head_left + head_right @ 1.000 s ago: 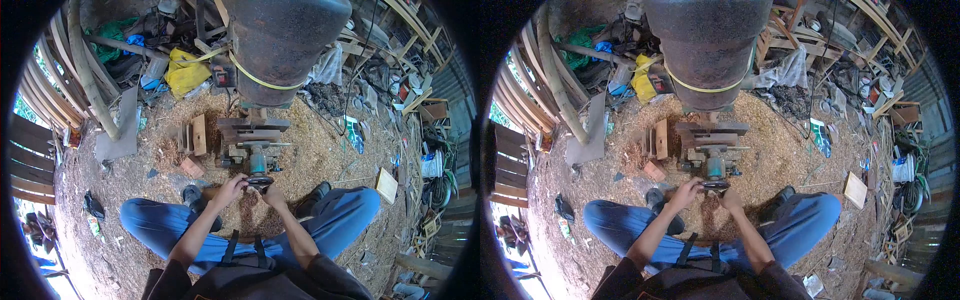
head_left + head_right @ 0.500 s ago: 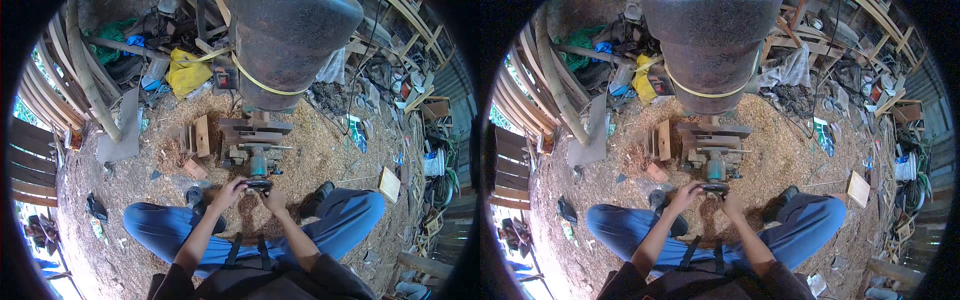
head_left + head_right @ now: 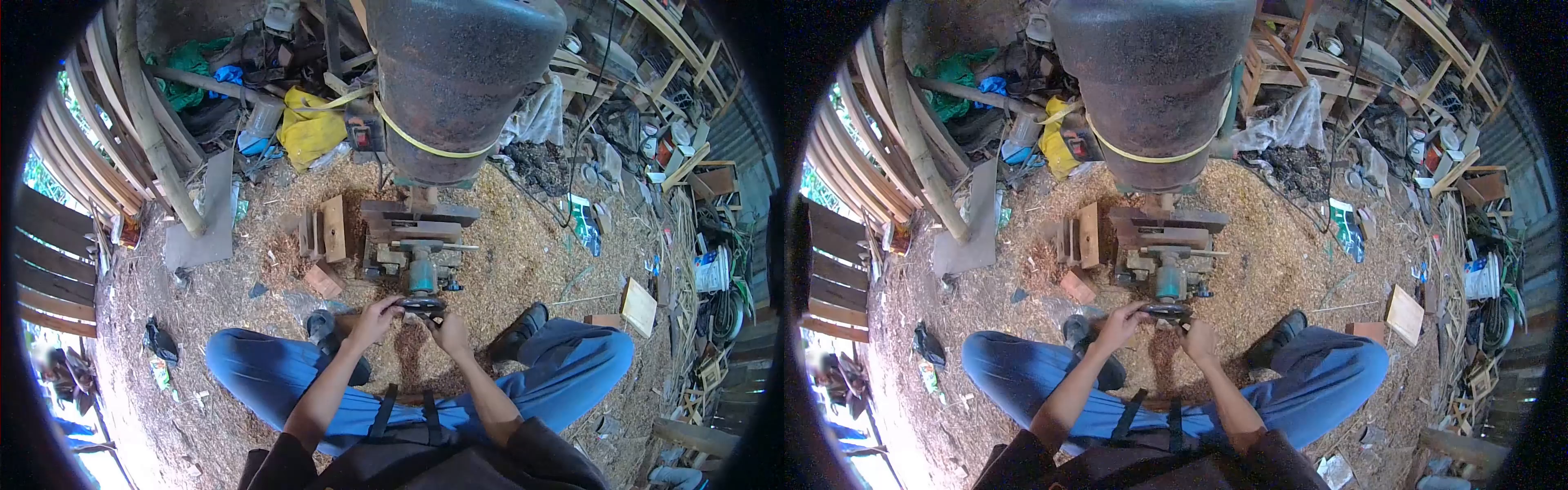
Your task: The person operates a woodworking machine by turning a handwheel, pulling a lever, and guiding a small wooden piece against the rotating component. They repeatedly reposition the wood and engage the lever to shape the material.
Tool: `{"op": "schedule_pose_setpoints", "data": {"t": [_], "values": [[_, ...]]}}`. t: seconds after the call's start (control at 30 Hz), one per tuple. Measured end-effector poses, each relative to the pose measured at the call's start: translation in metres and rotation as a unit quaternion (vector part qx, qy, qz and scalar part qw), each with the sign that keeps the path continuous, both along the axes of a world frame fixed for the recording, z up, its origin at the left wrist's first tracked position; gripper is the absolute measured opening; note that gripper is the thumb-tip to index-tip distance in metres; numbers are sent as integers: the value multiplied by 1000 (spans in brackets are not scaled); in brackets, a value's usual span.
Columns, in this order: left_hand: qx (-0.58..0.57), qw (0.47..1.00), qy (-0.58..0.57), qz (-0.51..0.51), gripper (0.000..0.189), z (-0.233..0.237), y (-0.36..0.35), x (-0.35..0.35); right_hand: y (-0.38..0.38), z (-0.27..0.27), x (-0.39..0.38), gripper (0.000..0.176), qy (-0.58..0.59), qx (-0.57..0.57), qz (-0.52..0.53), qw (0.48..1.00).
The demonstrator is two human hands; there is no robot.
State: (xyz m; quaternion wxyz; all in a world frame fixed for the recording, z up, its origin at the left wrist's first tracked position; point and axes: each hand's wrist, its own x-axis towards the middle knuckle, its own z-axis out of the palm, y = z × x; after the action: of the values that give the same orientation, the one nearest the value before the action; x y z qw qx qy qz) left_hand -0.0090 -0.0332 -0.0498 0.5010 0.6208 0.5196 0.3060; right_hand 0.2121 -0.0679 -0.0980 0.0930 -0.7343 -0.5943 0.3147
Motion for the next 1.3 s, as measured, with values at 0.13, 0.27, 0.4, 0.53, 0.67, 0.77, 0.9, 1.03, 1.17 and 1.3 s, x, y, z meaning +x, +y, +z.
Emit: {"op": "schedule_pose_setpoints", "data": {"t": [0.13, 0.27, 0.4, 0.53, 0.67, 0.77, 0.9, 1.03, 1.17, 1.3], "values": [[32, 999, -14, 34, 27, -9, -3, 4, 2, 8, 0, 28, -2, -16, -8, 1000], [43, 998, -28, 29, 31, -17, -5, 12, 8, 14, 16, 30, 6, -36, -1, 999], [57, 998, 0, 6, 30, -15, -1, 26, 19, 22, 39, 30, 25, -48, 10, 998], [26, 999, -29, -25, 30, -8, 5, 21, 20, -8, 54, 28, 169, -99, -37, 980], [9, 999, -27, -29, 33, 7, 2, 22, 26, -17, 69, 24, 410, -273, -114, 863], [9, 999, -40, -25, 34, 7, -1, 23, 32, -3, 63, 20, 509, -367, -156, 763], [119, 992, -37, -34, 34, -18, 4, 21, 36, -6, 55, 19, 533, -434, -168, 706], [-24, 999, -24, -39, 34, -11, 6, 18, 33, -30, 50, 10, 562, -392, -244, 686], [26, 999, -22, -42, 39, -21, 4, 16, 27, -20, 38, 9, 455, -311, -221, 805], [3, 999, -10, -32, 42, -13, 5, 18, 31, -13, 34, 15, 401, -286, -211, 844]]}}
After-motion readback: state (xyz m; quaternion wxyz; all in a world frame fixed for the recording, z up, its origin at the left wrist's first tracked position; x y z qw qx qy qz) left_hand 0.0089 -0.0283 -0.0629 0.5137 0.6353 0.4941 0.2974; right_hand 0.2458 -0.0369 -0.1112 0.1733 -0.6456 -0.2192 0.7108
